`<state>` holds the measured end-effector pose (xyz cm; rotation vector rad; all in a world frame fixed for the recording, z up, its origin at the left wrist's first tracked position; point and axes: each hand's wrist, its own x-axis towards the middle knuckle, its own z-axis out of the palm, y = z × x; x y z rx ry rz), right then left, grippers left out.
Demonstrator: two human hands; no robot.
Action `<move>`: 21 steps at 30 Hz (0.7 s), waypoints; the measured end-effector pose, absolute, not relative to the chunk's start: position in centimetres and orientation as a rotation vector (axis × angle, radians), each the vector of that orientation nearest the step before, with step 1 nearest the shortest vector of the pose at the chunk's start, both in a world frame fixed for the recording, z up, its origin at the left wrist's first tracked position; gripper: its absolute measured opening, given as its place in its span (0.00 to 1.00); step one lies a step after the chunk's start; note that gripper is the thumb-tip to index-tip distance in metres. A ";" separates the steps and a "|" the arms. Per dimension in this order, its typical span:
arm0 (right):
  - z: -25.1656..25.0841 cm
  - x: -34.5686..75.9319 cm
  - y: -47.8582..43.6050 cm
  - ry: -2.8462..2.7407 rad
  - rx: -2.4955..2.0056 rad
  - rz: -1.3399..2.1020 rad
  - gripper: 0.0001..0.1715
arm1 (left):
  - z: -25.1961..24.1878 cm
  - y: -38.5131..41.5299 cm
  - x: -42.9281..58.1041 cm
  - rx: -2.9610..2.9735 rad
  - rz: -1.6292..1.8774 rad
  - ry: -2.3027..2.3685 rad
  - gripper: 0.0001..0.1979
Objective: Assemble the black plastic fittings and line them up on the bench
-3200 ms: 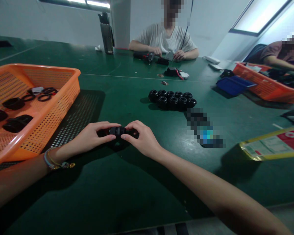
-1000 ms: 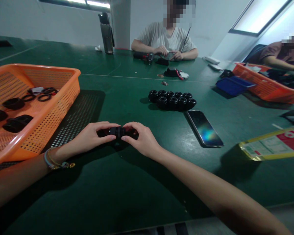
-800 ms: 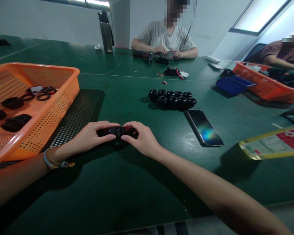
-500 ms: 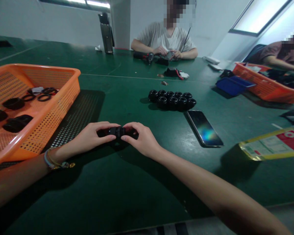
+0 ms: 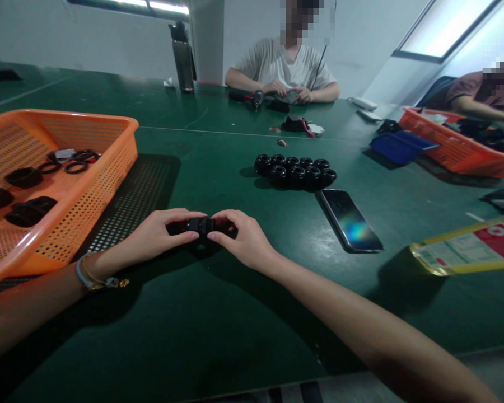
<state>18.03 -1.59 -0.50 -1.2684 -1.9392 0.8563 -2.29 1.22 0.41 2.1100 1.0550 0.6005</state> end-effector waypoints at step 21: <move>-0.5 18.1 -1.6 -1.968 -1.272 0.830 0.07 | 0.3 1.1 -2.3 2.110 0.612 1.042 0.19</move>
